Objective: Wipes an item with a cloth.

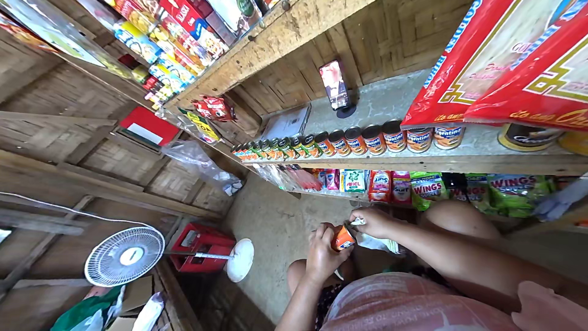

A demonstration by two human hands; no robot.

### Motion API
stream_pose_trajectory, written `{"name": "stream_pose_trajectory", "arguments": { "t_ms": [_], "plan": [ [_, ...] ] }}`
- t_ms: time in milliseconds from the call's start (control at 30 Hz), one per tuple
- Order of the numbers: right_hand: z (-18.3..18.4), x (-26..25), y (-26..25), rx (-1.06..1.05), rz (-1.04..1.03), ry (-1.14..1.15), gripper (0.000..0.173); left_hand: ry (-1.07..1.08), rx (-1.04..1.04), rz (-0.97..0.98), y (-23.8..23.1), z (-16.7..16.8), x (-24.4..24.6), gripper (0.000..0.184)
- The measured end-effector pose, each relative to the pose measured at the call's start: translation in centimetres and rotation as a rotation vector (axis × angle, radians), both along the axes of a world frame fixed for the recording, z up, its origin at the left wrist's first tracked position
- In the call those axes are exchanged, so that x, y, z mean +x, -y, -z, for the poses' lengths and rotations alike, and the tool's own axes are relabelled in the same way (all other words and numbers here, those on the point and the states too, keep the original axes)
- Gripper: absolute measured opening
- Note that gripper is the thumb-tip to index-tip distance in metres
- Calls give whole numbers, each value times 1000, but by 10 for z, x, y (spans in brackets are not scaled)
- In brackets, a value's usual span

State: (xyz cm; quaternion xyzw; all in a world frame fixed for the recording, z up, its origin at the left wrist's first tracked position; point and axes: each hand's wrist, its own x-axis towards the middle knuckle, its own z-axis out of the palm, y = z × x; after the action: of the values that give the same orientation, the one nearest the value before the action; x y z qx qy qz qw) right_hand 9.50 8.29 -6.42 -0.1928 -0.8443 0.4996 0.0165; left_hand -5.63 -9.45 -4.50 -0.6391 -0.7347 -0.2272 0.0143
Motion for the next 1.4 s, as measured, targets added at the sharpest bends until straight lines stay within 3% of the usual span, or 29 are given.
{"name": "stream_pose_trajectory", "arguments": {
  "t_ms": [167, 367, 467, 600, 767, 933, 1100, 1400],
  "plan": [
    [0, 4, 2, -96, 102, -189, 26, 60, -28, 34, -1, 5, 3, 58],
    [0, 7, 1, -275, 16, -374, 22, 71, -8, 23, -1, 4, -4, 55],
    [1, 6, 1, -284, -74, -305, 22, 34, -1, -17, 0, 1, -11, 57],
    [4, 2, -1, -142, -159, -103, 27, 1, -29, -38, 1, -8, -12, 57],
    [1, 0, 0, 13, -39, -13, 29, 26, -27, 14, 0, -3, 0, 55],
    [4, 3, 2, -57, 90, -179, 27, 107, -45, 30, -2, 3, 4, 58],
    [4, 5, 3, -159, 94, -359, 24, 129, -16, 39, -2, 4, 0, 58],
    [1, 6, 1, -233, -66, -324, 23, 69, 15, -15, -3, 0, -12, 59]
  ]
}}
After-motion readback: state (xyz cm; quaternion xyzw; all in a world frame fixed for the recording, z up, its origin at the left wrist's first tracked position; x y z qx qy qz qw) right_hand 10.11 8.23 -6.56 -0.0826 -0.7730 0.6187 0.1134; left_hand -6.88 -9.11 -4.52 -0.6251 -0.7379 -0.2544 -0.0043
